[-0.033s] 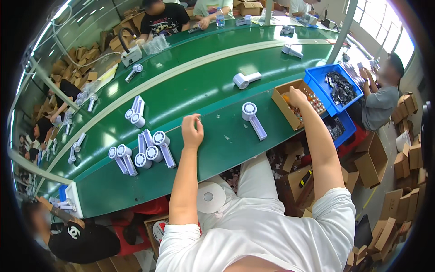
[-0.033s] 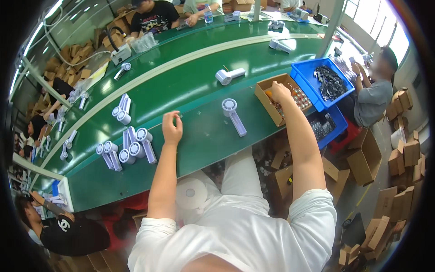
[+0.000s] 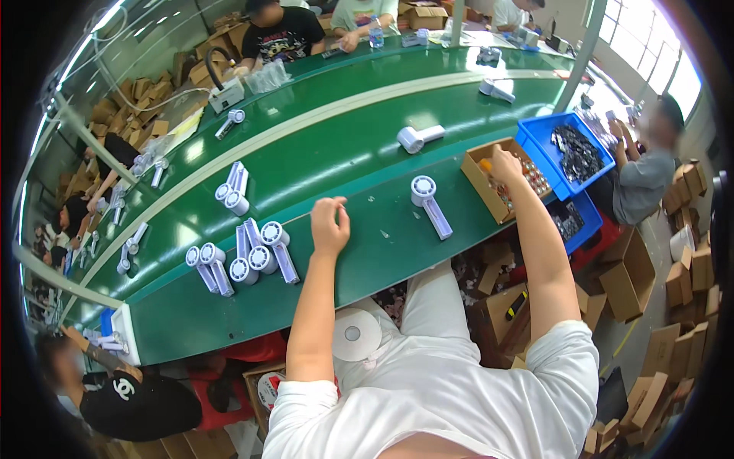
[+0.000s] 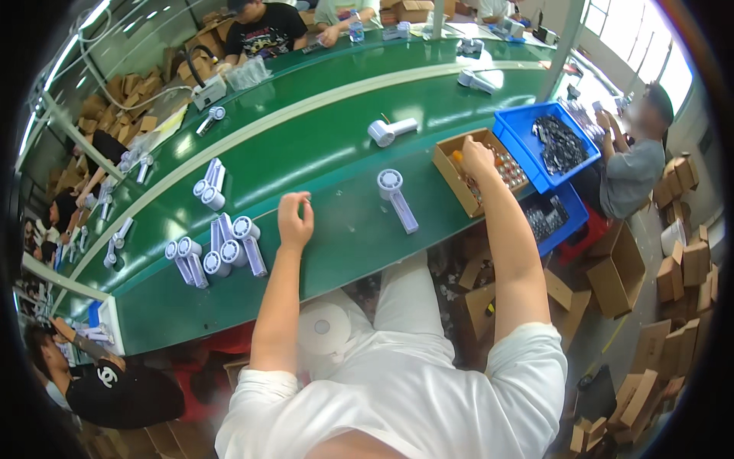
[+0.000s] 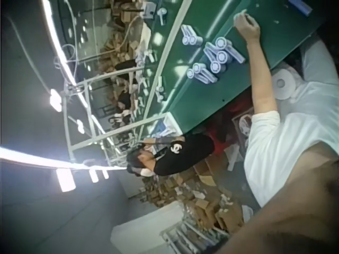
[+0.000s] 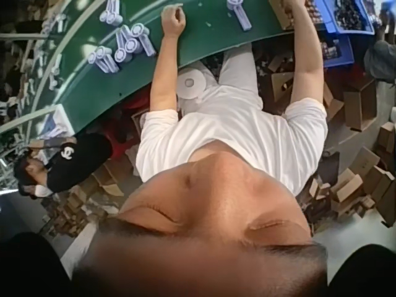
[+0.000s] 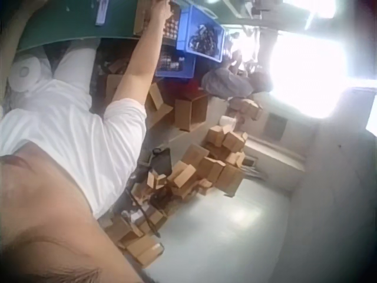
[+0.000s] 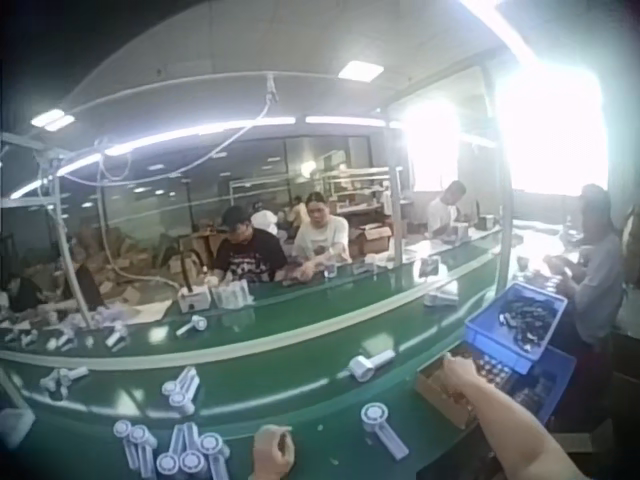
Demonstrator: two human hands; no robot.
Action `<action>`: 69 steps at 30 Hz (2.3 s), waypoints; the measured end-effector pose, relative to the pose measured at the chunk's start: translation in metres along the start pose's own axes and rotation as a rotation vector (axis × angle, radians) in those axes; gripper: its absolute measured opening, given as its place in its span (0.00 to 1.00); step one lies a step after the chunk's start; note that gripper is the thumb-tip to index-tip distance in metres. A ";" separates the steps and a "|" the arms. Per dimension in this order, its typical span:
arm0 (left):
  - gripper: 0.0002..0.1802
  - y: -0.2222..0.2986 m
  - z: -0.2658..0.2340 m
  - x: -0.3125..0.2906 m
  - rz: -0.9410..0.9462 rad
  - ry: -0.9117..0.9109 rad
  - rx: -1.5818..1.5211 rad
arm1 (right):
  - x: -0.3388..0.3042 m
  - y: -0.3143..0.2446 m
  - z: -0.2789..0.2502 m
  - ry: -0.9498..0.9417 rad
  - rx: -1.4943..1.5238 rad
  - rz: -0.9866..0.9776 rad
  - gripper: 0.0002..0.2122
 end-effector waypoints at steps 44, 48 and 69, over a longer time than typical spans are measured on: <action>0.06 0.066 -0.062 -0.121 -0.944 0.169 -1.089 | -0.254 -0.272 -0.031 -0.588 1.577 -0.250 0.10; 0.08 0.075 -0.068 -0.129 -0.978 0.134 -0.996 | -0.252 -0.261 -0.013 -0.653 1.623 -0.222 0.10; 0.49 0.144 -0.051 -0.165 -1.138 -0.814 -0.895 | -0.235 -0.230 -0.071 -0.157 2.207 -0.143 0.07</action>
Point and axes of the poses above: each hand's wrist, its own x-axis towards the middle knuckle, its own z-axis out of the palm, y = z × x, the point moved 10 cm from there along x, towards the middle knuckle, and after that the axes turned 6 degrees about -z, right-handed, at the moved point
